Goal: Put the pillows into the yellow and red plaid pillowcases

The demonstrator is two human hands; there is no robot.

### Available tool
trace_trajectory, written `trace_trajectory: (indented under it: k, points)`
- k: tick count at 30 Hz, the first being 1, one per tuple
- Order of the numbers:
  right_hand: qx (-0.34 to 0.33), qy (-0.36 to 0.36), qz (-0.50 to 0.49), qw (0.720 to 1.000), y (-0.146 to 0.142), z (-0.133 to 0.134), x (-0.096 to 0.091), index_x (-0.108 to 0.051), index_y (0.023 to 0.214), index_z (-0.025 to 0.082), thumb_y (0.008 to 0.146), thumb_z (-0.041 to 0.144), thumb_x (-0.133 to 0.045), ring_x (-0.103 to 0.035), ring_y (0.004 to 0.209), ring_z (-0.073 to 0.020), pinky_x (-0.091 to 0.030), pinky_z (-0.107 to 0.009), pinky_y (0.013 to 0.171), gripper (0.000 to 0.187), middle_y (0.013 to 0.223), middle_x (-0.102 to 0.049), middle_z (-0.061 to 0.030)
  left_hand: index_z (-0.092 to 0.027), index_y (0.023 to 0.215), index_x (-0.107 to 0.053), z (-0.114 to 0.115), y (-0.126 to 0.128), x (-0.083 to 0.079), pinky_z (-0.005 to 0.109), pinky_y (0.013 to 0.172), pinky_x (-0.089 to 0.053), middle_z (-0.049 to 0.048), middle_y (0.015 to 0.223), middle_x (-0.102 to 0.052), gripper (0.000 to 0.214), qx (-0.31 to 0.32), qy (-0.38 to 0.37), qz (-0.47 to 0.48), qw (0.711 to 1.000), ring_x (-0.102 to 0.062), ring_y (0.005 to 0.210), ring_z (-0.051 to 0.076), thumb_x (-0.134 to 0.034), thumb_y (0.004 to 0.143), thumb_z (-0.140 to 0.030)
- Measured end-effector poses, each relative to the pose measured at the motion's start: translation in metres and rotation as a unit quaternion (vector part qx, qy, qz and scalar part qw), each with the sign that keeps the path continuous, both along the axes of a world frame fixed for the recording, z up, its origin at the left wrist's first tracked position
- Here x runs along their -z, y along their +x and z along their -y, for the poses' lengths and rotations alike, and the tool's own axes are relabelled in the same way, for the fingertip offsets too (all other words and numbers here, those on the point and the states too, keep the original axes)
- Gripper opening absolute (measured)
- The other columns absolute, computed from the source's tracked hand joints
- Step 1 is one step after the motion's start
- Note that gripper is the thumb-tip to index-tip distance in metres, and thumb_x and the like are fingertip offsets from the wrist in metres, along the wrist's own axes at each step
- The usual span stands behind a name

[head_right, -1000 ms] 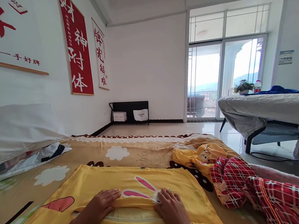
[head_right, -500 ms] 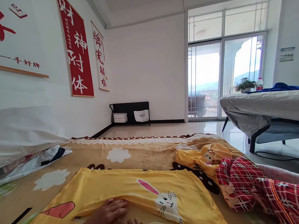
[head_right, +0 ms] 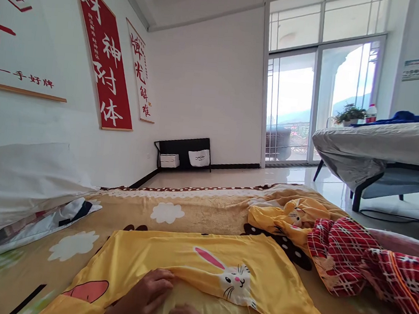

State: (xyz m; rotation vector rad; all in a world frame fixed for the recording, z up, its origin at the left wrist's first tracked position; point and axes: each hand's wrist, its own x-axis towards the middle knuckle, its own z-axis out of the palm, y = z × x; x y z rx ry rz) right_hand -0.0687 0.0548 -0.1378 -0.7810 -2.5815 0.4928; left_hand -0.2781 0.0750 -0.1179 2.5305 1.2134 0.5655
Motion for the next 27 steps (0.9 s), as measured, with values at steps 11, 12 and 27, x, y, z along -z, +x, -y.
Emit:
trace_trajectory:
  k: [11, 12, 27]
  points:
    - [0.270, -0.041, 0.088, 0.958, 0.080, -0.092, 0.000, -0.035, 0.144, 0.028, 0.092, 0.056, -0.028, -0.020, 0.141, -0.0224, -0.015, -0.048, 0.113, 0.060, 0.152, -0.027, -0.0055, -0.031, 0.147, -0.023, -0.030, -0.066, 0.007, 0.053, 0.114, -0.012, 0.0020, 0.156, -0.014, 0.072, -0.203, -0.128, -0.205, 0.949, -0.011, 0.144, 0.026, -0.026, 0.086, -0.068]
    - [0.310, -0.038, 0.100, 0.945, 0.096, -0.098, 0.005, -0.036, 0.144, 0.026, 0.091, 0.057, -0.027, -0.020, 0.141, -0.0224, -0.015, -0.048, 0.113, 0.061, 0.152, -0.028, -0.0061, -0.030, 0.147, -0.023, -0.034, -0.077, 0.007, 0.052, 0.114, -0.011, 0.0019, 0.156, -0.013, 0.072, -0.228, -0.133, -0.212, 0.941, -0.010, 0.144, 0.026, -0.026, 0.086, -0.068]
    - [0.184, 0.018, 0.045, 0.982, 0.028, -0.094, 0.003, -0.043, 0.140, 0.025, 0.090, 0.040, -0.037, -0.034, 0.136, -0.0183, -0.024, -0.038, 0.111, 0.052, 0.146, -0.041, -0.0064, -0.027, 0.147, -0.026, -0.050, 0.042, 0.012, 0.049, 0.115, -0.018, 0.0054, 0.153, -0.024, 0.061, -0.052, -0.030, -0.136, 0.989, -0.023, 0.141, 0.023, -0.029, 0.093, -0.054]
